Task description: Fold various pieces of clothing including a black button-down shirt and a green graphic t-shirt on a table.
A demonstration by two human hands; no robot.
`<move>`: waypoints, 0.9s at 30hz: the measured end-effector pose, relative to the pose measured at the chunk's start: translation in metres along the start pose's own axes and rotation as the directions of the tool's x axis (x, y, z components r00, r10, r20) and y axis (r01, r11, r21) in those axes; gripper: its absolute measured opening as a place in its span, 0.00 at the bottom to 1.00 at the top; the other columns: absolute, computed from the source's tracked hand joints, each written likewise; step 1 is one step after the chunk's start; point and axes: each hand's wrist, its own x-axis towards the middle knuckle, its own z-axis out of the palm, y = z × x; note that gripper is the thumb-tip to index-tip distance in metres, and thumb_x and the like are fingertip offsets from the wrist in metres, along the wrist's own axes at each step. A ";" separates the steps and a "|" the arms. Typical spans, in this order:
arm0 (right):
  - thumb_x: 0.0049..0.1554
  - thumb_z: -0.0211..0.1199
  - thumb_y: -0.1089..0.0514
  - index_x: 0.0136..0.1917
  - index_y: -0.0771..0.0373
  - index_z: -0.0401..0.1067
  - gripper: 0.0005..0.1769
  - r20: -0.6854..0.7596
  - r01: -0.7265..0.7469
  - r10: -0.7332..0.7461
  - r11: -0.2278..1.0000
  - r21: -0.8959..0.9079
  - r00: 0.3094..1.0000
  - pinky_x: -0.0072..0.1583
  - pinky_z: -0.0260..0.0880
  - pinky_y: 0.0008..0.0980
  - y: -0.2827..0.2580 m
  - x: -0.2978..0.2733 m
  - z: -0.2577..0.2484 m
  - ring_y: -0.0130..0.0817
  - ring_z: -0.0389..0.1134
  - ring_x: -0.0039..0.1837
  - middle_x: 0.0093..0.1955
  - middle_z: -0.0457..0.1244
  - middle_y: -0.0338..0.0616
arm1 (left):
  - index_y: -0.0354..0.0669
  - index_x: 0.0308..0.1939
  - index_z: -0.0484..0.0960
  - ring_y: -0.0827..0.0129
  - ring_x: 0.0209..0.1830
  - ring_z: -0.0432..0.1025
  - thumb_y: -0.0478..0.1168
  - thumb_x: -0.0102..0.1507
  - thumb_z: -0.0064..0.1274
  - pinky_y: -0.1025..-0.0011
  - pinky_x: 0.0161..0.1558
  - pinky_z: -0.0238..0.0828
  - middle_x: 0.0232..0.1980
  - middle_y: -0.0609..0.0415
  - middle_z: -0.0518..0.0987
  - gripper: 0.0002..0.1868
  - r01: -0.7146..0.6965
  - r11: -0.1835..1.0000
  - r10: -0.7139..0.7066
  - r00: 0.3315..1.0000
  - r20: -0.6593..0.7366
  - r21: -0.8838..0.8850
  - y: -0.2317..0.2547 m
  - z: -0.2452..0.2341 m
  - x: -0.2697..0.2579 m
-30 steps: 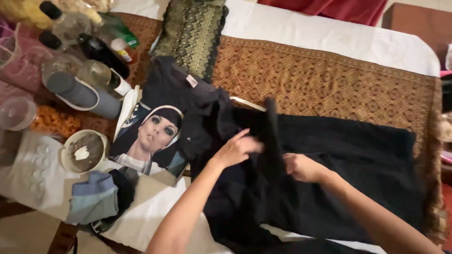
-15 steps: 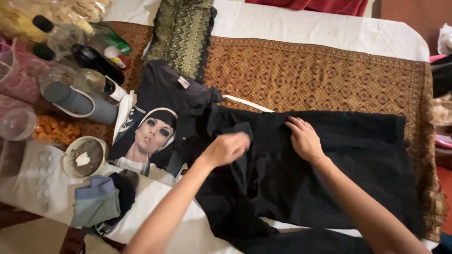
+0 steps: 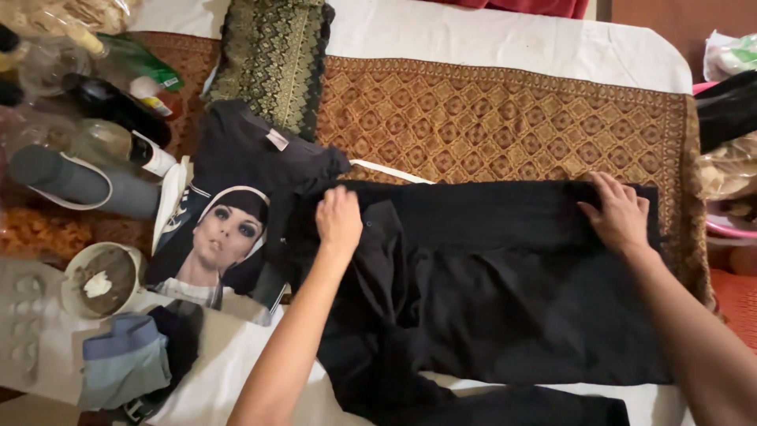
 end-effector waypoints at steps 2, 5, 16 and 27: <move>0.55 0.63 0.57 0.71 0.53 0.71 0.30 -0.102 0.057 -0.052 0.998 0.041 0.993 0.66 0.64 0.52 -0.026 0.008 0.011 0.51 0.62 0.70 0.72 0.62 0.45 | 0.44 0.62 0.81 0.57 0.73 0.67 0.44 0.74 0.41 0.59 0.73 0.64 0.68 0.50 0.77 0.18 -0.172 0.929 0.163 0.985 -0.055 -0.328 -0.014 0.016 0.011; 0.53 0.64 0.65 0.60 0.58 0.76 0.20 -0.221 0.226 -0.166 0.932 0.283 0.961 0.63 0.70 0.46 -0.105 0.015 0.023 0.51 0.68 0.62 0.60 0.67 0.49 | 0.41 0.63 0.77 0.55 0.73 0.66 0.34 0.68 0.41 0.60 0.73 0.64 0.70 0.47 0.74 0.20 -0.448 0.629 0.354 0.893 -0.278 -0.635 -0.022 0.020 0.002; 0.58 0.74 0.53 0.41 0.66 0.71 0.17 0.285 -0.092 -0.368 0.462 0.882 0.885 0.46 0.65 0.32 -0.279 -0.002 0.074 0.30 0.62 0.43 0.36 0.61 0.42 | 0.40 0.70 0.70 0.54 0.73 0.67 0.42 0.70 0.47 0.64 0.72 0.61 0.71 0.46 0.73 0.24 -0.488 0.363 0.233 0.872 -0.430 -0.794 -0.052 0.045 -0.006; 0.69 0.58 0.48 0.66 0.57 0.74 0.17 0.302 0.062 0.351 -0.735 0.675 0.886 0.72 0.72 0.41 0.055 -0.052 0.020 0.40 0.72 0.67 0.63 0.70 0.42 | 0.39 0.45 0.85 0.51 0.73 0.62 0.52 0.50 0.69 0.48 0.73 0.46 0.65 0.46 0.77 0.26 -0.715 0.440 0.631 0.677 -0.380 -0.543 -0.062 0.008 -0.022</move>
